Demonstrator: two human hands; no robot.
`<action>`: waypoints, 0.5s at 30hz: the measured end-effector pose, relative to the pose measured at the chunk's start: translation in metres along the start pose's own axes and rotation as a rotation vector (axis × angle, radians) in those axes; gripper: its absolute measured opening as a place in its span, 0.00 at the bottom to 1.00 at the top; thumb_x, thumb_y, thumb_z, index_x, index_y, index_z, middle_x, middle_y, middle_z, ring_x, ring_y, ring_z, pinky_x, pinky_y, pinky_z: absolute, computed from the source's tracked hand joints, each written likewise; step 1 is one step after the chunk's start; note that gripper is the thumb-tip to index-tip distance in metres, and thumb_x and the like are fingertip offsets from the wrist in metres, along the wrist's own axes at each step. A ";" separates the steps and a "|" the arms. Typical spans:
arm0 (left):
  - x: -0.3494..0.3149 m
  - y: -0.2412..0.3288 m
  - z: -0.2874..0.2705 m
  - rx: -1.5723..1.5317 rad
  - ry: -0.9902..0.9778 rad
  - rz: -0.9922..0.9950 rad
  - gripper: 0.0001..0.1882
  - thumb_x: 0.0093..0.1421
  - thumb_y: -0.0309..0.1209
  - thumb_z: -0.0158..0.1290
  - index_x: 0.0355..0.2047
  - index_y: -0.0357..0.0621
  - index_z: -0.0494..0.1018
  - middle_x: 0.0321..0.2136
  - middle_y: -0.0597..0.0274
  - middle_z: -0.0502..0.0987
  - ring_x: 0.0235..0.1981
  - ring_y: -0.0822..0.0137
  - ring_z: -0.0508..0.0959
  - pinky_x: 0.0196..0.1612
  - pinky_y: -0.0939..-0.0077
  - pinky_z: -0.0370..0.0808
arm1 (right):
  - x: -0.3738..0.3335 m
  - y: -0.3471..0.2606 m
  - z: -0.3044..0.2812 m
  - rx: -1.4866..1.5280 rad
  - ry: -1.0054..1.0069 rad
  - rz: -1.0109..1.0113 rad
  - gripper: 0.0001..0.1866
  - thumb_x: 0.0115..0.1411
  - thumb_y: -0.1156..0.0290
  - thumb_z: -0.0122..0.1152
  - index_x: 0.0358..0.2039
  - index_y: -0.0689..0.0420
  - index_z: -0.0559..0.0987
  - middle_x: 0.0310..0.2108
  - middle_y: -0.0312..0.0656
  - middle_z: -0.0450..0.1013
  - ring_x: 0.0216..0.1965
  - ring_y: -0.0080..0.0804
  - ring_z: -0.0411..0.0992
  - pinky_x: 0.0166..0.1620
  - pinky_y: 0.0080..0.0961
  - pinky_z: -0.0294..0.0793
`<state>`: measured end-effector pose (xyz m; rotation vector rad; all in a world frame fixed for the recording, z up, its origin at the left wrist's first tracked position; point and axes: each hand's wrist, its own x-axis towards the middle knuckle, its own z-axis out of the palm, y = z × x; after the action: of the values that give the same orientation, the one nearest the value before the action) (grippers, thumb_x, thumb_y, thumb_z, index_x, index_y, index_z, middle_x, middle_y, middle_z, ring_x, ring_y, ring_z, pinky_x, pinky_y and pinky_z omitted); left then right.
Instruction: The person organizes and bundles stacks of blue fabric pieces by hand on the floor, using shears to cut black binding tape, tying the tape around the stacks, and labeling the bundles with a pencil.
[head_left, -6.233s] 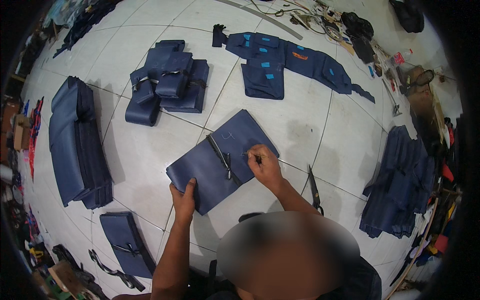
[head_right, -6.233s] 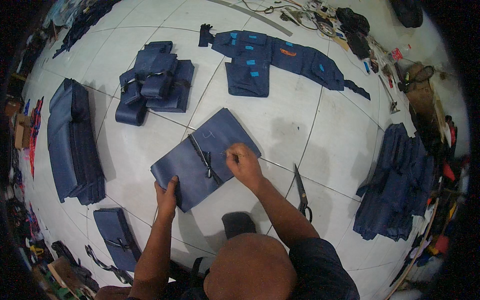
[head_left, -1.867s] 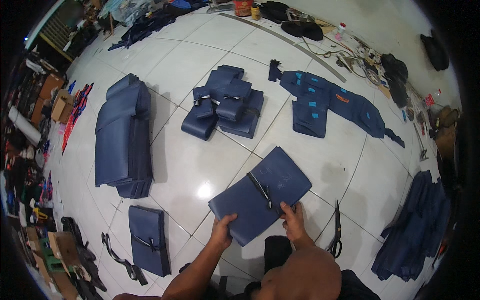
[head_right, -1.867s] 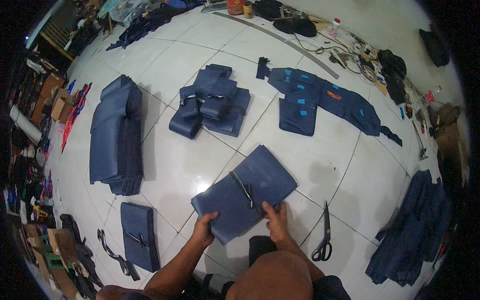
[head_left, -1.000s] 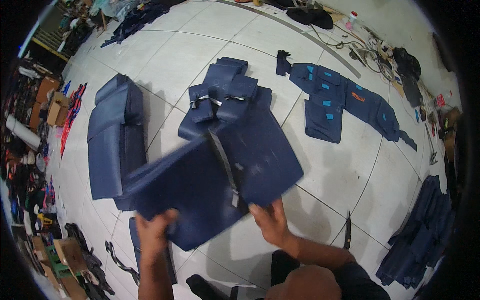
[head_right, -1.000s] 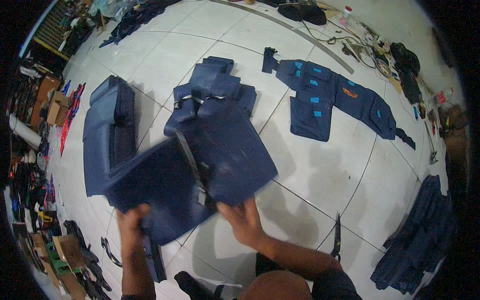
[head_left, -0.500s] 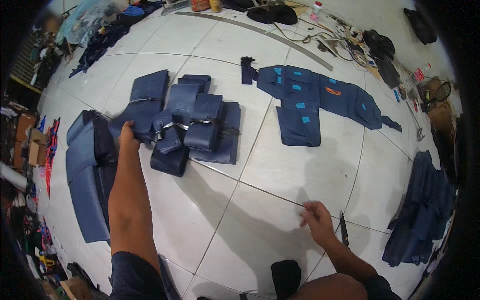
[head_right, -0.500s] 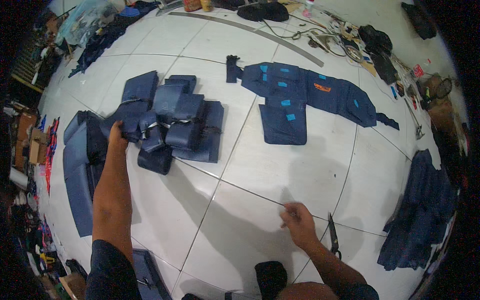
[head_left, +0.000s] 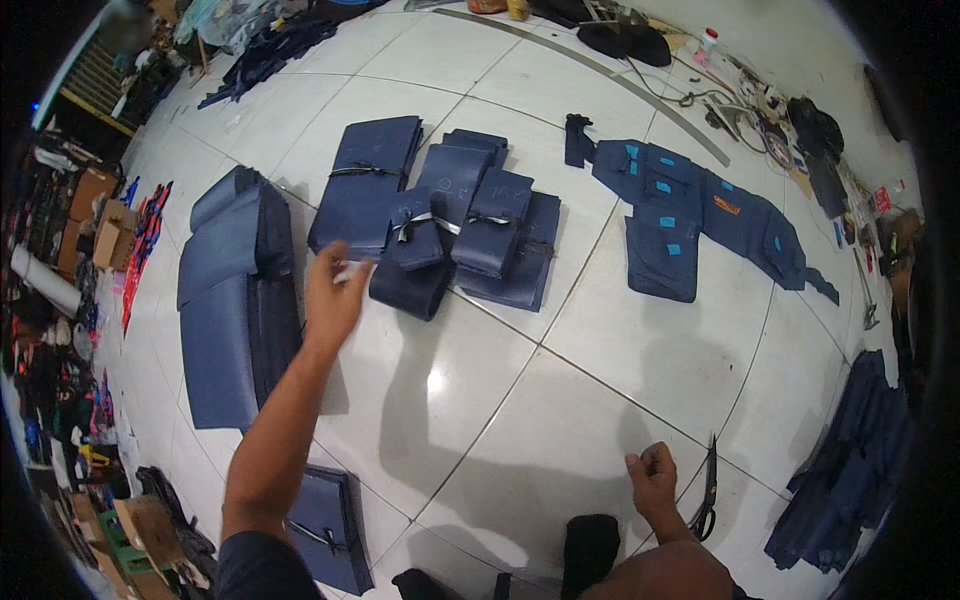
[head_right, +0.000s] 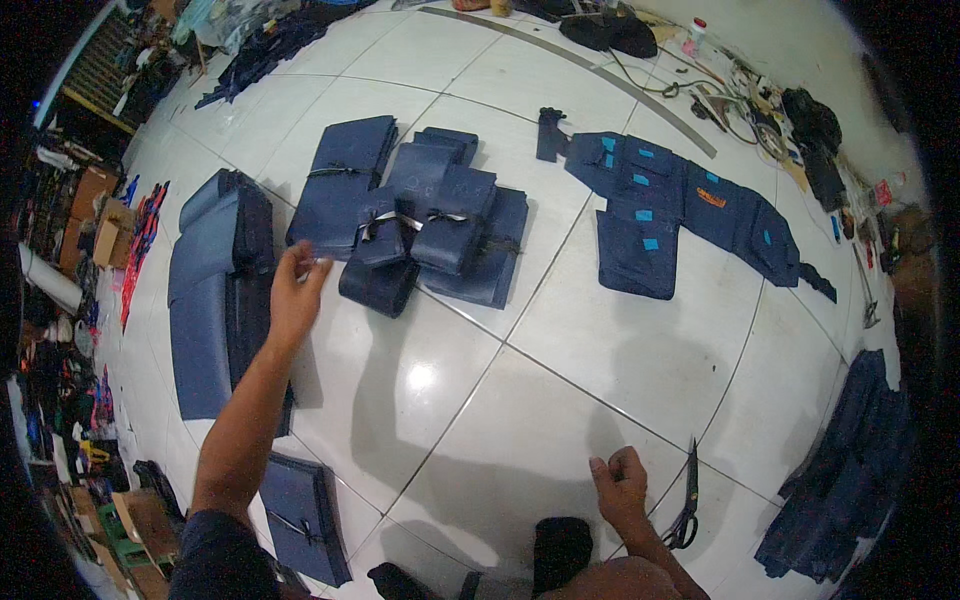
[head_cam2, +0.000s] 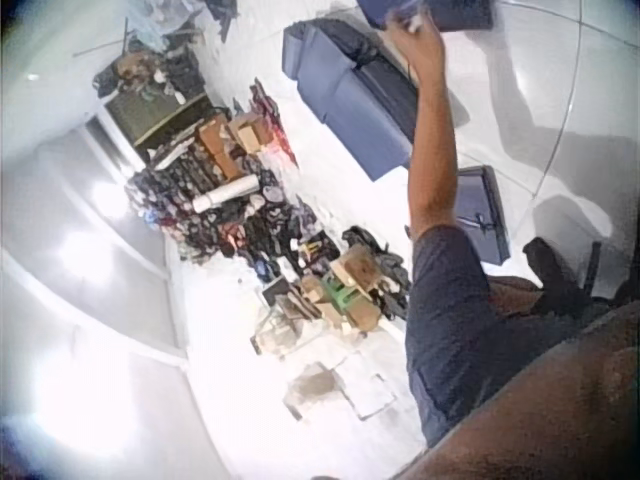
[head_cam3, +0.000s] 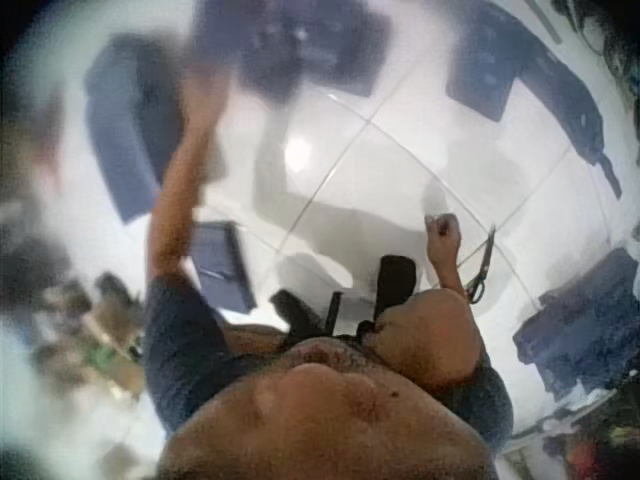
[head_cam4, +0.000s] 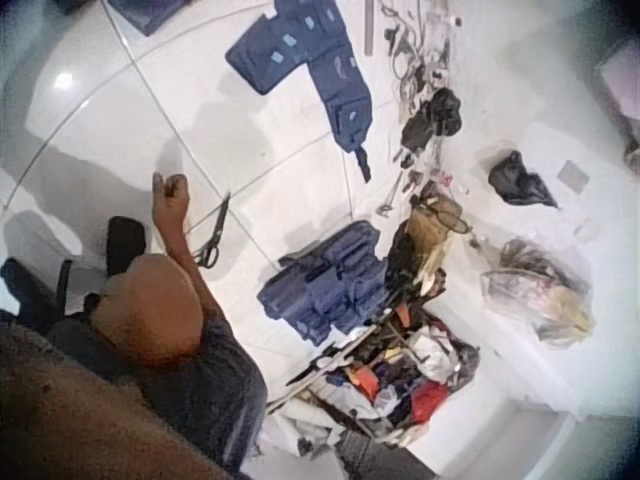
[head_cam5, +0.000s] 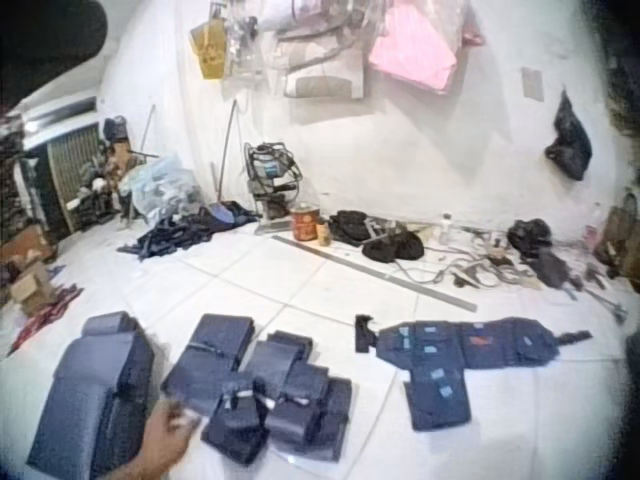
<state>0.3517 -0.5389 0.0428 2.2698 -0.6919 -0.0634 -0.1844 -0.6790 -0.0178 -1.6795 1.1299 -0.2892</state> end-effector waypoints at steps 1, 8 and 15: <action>-0.031 0.045 -0.025 -0.027 -0.156 0.226 0.23 0.56 0.38 0.62 0.47 0.36 0.73 0.39 0.53 0.78 0.34 0.63 0.78 0.36 0.65 0.73 | 0.000 0.001 -0.001 -0.046 0.025 -0.043 0.12 0.62 0.69 0.60 0.26 0.59 0.67 0.21 0.36 0.62 0.21 0.27 0.60 0.25 0.28 0.60; -0.212 0.047 -0.216 0.084 -0.717 -0.075 0.11 0.55 0.30 0.61 0.38 0.40 0.77 0.27 0.55 0.78 0.27 0.67 0.78 0.32 0.73 0.74 | 0.021 -0.071 0.061 -0.066 -0.140 -0.418 0.19 0.61 0.72 0.60 0.18 0.61 0.63 0.21 0.43 0.60 0.24 0.34 0.60 0.29 0.31 0.61; -0.437 -0.075 -0.313 -0.079 -0.160 -1.058 0.22 0.58 0.45 0.58 0.35 0.35 0.75 0.22 0.64 0.73 0.23 0.73 0.71 0.26 0.78 0.68 | 0.014 -0.193 0.103 -0.216 -0.700 -0.391 0.16 0.56 0.70 0.68 0.23 0.57 0.67 0.19 0.34 0.62 0.21 0.22 0.58 0.25 0.21 0.62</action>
<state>0.0907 -0.0746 0.1469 2.3163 0.4904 -0.7560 -0.0058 -0.6238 0.0962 -1.9640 0.3184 0.1858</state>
